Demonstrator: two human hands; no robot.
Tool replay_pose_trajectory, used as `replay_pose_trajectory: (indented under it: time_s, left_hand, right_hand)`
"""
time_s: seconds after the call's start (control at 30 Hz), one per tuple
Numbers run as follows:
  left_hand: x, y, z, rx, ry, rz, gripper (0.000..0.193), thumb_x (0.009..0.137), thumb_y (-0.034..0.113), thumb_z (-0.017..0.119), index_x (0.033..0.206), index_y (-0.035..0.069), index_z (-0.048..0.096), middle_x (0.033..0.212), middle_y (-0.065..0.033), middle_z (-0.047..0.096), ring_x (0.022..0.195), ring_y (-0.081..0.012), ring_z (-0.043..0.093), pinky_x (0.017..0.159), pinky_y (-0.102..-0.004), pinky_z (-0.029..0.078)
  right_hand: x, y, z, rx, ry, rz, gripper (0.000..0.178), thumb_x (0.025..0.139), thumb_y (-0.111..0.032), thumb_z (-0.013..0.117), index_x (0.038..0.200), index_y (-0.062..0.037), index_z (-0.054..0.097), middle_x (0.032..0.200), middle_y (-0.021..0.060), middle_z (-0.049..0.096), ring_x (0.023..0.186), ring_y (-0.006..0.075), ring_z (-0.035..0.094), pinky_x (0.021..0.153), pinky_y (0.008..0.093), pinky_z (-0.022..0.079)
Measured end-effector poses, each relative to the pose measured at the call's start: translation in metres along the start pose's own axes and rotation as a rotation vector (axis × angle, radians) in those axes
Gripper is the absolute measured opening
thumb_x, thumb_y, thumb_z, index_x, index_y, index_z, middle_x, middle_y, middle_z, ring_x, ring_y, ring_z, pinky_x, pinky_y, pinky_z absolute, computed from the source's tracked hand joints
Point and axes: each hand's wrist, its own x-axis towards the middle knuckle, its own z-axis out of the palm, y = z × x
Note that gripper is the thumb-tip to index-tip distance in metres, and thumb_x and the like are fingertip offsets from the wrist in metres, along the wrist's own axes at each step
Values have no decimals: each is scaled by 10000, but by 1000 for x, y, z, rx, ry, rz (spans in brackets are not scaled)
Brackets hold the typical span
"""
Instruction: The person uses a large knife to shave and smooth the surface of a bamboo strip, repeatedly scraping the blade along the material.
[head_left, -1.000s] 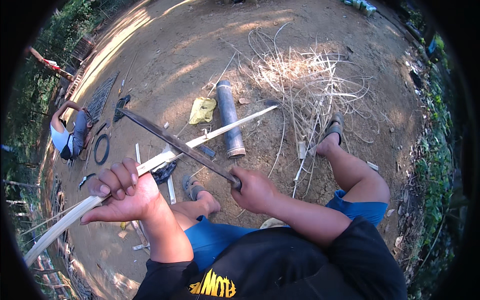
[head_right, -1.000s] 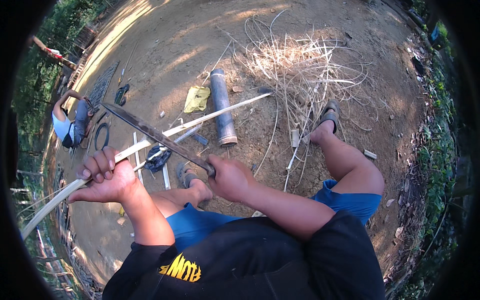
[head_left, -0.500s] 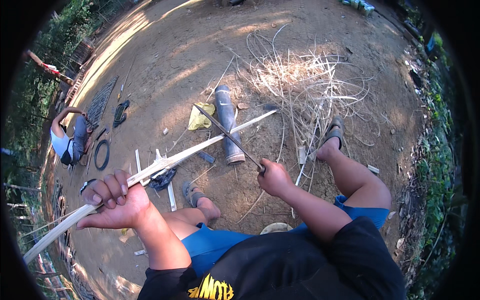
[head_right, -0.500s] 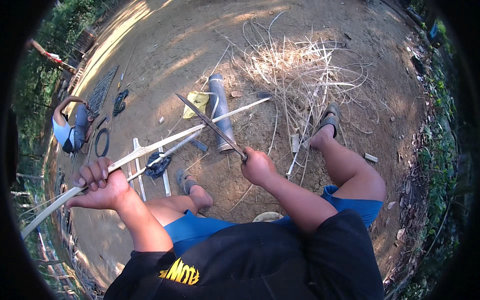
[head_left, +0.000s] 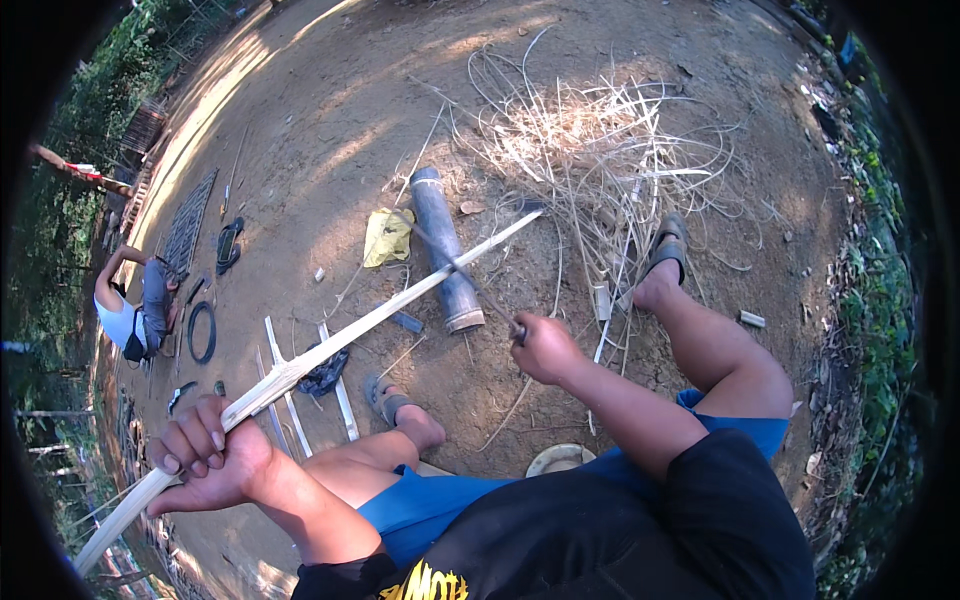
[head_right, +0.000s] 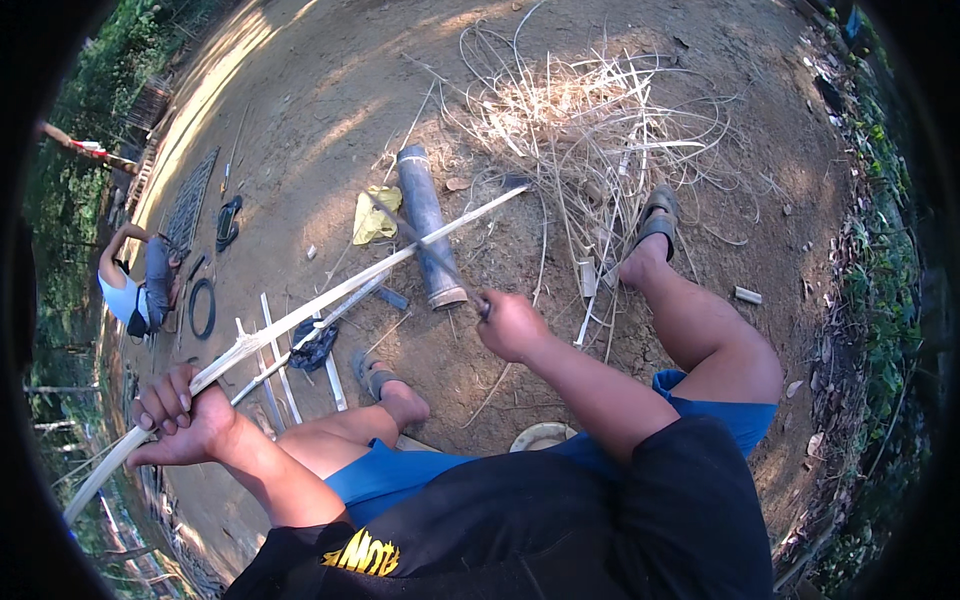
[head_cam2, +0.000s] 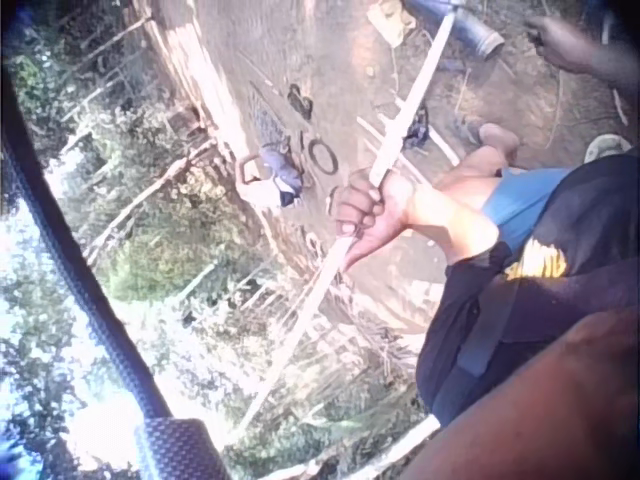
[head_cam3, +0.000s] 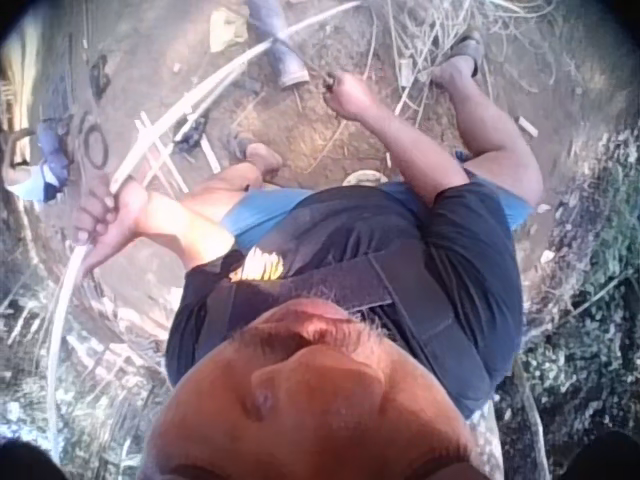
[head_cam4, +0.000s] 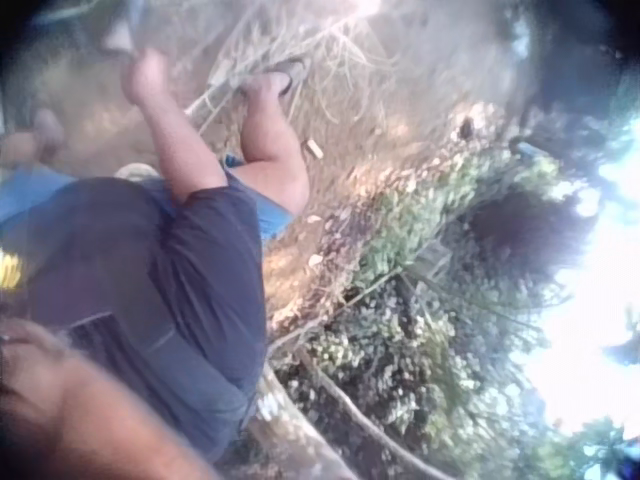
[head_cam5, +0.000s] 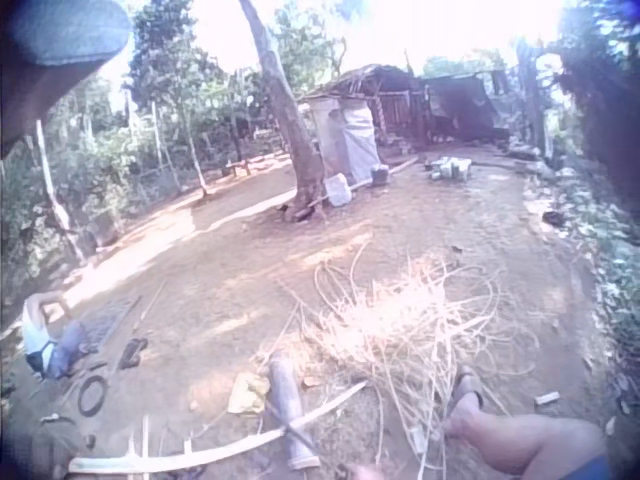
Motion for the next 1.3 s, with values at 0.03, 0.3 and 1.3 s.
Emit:
replay_pose_trajectory:
  time_s: [0.03, 0.3, 1.3]
  left_hand:
    - [1, -1, -1, -3, 6, 10, 590, 745, 713, 629, 695, 145, 474, 492, 87, 315, 400, -32, 290, 468, -197, 292]
    - [20, -7, -20, -11, 0, -17, 537, 750, 632, 689, 711, 141, 475, 501, 89, 339, 419, -29, 319, 488, -191, 302]
    - [29, 6, -15, -47, -37, -69, 541, 718, 634, 711, 665, 159, 459, 484, 99, 356, 412, -33, 351, 484, -193, 318]
  right_hand:
    - [-5, -18, 1, 3, -9, -130, 273, 792, -155, 600, 1041, -45, 597, 903, 234, 655, 880, 406, 640, 799, 477, 510]
    - [20, 3, 10, -116, 22, -235, 276, 766, -146, 611, 1037, -89, 598, 851, 205, 663, 840, 397, 646, 759, 504, 515]
    - [50, 9, -8, -65, -36, -39, 259, 787, -154, 605, 1031, -67, 604, 925, 195, 672, 918, 390, 638, 849, 480, 498]
